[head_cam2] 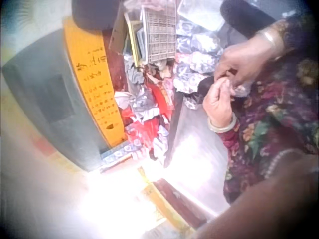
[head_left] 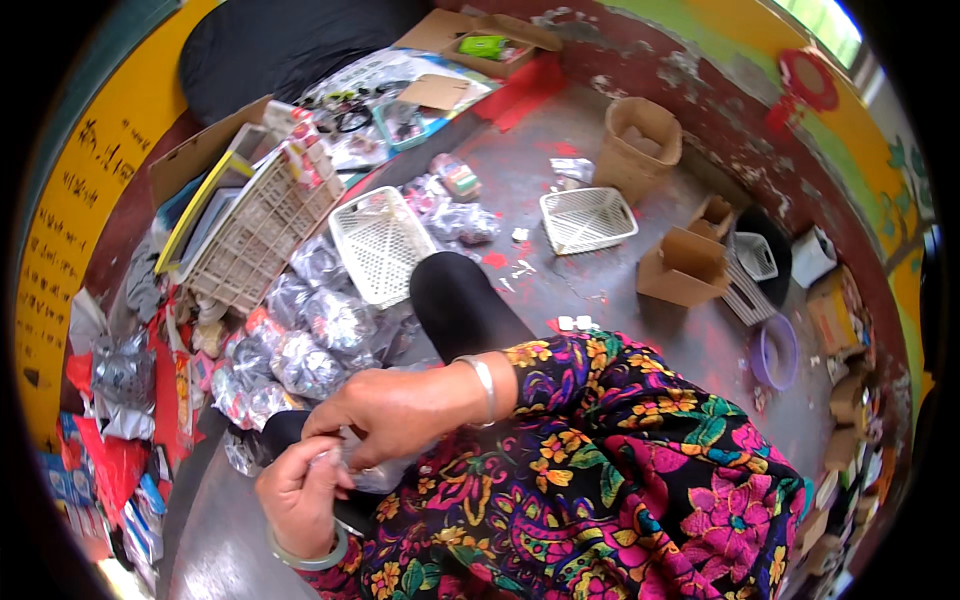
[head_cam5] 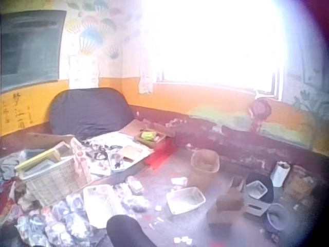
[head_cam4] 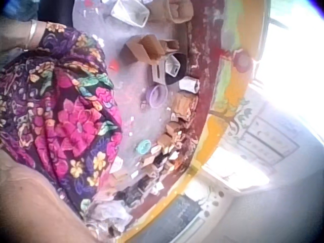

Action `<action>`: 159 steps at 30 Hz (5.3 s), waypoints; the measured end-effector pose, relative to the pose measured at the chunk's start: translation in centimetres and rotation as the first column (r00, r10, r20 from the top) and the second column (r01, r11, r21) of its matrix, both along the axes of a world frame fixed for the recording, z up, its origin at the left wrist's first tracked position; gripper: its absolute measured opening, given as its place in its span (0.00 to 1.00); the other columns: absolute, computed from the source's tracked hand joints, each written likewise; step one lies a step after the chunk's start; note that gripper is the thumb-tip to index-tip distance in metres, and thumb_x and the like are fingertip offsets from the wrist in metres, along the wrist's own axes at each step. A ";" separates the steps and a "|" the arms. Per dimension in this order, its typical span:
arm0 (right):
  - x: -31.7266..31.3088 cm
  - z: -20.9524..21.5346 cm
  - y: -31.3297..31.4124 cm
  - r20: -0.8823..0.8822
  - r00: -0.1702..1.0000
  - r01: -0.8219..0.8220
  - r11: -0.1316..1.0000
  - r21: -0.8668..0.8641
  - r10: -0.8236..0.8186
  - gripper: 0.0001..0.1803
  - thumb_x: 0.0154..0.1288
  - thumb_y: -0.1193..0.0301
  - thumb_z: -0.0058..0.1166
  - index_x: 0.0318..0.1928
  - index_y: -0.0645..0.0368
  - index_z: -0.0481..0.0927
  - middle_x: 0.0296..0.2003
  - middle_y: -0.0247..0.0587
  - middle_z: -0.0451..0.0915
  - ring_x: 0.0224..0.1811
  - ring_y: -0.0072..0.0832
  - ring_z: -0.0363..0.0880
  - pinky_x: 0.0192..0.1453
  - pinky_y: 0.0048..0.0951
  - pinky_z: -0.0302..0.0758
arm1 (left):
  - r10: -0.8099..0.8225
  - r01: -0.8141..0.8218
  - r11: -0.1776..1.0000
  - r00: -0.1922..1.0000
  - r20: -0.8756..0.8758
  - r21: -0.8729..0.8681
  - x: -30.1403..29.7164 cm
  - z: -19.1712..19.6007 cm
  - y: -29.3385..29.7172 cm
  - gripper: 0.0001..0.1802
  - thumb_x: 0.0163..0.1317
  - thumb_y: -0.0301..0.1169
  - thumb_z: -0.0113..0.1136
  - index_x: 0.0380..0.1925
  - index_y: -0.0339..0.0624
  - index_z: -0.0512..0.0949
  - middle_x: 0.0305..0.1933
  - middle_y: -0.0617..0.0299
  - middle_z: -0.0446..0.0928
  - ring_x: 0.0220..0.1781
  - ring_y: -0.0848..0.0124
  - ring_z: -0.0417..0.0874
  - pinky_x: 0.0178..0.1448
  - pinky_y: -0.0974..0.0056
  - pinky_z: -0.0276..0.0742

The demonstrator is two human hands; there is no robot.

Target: The person sits on the floor and sorts small items from a large plastic bag into a white plastic basket. They handle various small objects, including hair accessories and packaged goods, picking them up one by one and placing them into the basket.

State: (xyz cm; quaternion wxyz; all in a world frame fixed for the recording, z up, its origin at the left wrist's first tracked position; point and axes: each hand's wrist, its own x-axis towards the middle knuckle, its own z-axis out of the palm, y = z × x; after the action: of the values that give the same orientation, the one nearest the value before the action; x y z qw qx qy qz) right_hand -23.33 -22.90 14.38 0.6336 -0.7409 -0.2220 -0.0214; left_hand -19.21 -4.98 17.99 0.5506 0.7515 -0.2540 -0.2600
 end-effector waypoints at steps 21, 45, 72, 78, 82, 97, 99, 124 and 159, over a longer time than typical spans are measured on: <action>0.8 -1.0 -7.8 -0.453 0.778 0.400 0.899 -0.176 -0.435 0.11 0.59 0.68 0.49 0.37 0.63 0.77 0.28 0.34 0.78 0.26 0.16 0.74 0.25 0.17 0.69 | 0.239 -0.277 0.944 0.948 -0.208 -0.179 1.5 0.2 0.8 0.10 0.59 0.30 0.52 0.33 0.32 0.74 0.16 0.61 0.72 0.17 0.76 0.71 0.21 0.75 0.64; 1.1 1.5 -5.1 -0.266 0.962 0.013 0.969 0.247 0.055 0.08 0.63 0.74 0.46 0.39 0.64 0.76 0.42 0.40 0.76 0.45 0.25 0.72 0.52 0.27 0.66 | -0.058 0.054 0.989 0.998 -0.027 -0.139 1.9 1.4 4.2 0.08 0.56 0.22 0.54 0.35 0.31 0.75 0.28 0.57 0.78 0.31 0.73 0.79 0.35 0.71 0.73; 3.1 -3.7 -1.4 -0.145 0.988 0.040 0.999 -0.028 -0.043 0.09 0.54 0.80 0.50 0.38 0.60 0.73 0.24 0.36 0.73 0.32 0.23 0.73 0.36 0.26 0.69 | -0.046 0.137 0.988 0.698 0.715 -0.070 5.8 -3.3 -3.2 0.22 0.40 0.31 0.64 0.38 0.38 0.73 0.42 0.55 0.72 0.43 0.59 0.73 0.48 0.60 0.68; 3.5 -3.4 -0.8 -0.366 0.922 0.110 0.992 -0.069 -0.127 0.06 0.57 0.79 0.48 0.36 0.60 0.69 0.22 0.35 0.71 0.24 0.21 0.70 0.28 0.25 0.68 | -0.180 0.158 0.981 0.956 0.231 0.112 4.3 -8.4 -1.2 0.41 0.38 0.39 0.71 0.51 0.35 0.62 0.47 0.49 0.70 0.50 0.57 0.72 0.54 0.61 0.65; 3.8 -3.8 -0.6 -0.078 0.995 0.048 0.981 -0.185 -0.063 0.04 0.57 0.80 0.48 0.34 0.62 0.71 0.24 0.40 0.72 0.24 0.30 0.71 0.29 0.28 0.68 | -0.147 0.133 0.988 0.962 0.229 0.075 3.7 -9.7 -1.0 0.22 0.44 0.34 0.64 0.41 0.40 0.72 0.40 0.53 0.73 0.44 0.57 0.74 0.50 0.61 0.67; 4.8 -2.2 -1.7 0.117 0.962 -0.157 0.854 -0.496 0.245 0.06 0.41 0.78 0.53 0.25 0.61 0.75 0.22 0.37 0.72 0.29 0.34 0.72 0.33 0.32 0.69 | -0.006 0.020 0.997 0.987 0.161 -0.080 4.3 -11.5 -0.8 0.09 0.43 0.19 0.49 0.27 0.33 0.75 0.27 0.55 0.74 0.30 0.66 0.75 0.38 0.67 0.70; 4.7 -2.2 -1.5 0.246 0.943 0.003 0.736 -0.677 0.222 0.04 0.39 0.76 0.51 0.22 0.59 0.73 0.21 0.37 0.69 0.29 0.33 0.71 0.33 0.32 0.69 | 0.029 -0.020 0.996 0.993 0.111 -0.086 4.2 -11.4 -0.8 0.07 0.45 0.19 0.49 0.26 0.32 0.74 0.25 0.57 0.74 0.28 0.71 0.75 0.35 0.69 0.70; 4.5 -5.6 -0.4 0.386 0.921 0.306 0.686 -0.660 -0.039 0.08 0.42 0.77 0.50 0.29 0.60 0.73 0.25 0.40 0.69 0.30 0.35 0.71 0.31 0.32 0.71 | 0.047 -0.004 0.997 0.826 0.562 -0.078 5.9 -11.4 -0.7 0.11 0.52 0.22 0.54 0.38 0.37 0.76 0.30 0.53 0.76 0.33 0.60 0.76 0.37 0.64 0.71; 0.3 -7.3 -4.3 0.388 0.888 0.392 0.846 -0.362 -0.245 0.09 0.43 0.81 0.55 0.29 0.63 0.76 0.30 0.41 0.74 0.31 0.36 0.74 0.35 0.30 0.71 | 0.138 -0.179 0.982 0.900 0.414 0.063 5.2 -11.5 1.8 0.02 0.52 0.21 0.50 0.26 0.37 0.72 0.34 0.58 0.75 0.28 0.69 0.72 0.35 0.68 0.68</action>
State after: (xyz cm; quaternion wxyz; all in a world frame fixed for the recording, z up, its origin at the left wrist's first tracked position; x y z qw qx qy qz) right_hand -23.00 -27.21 7.06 0.3952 -0.8749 -0.1952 -0.2008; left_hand -13.98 -3.22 6.44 0.4668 0.8337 -0.2879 -0.0642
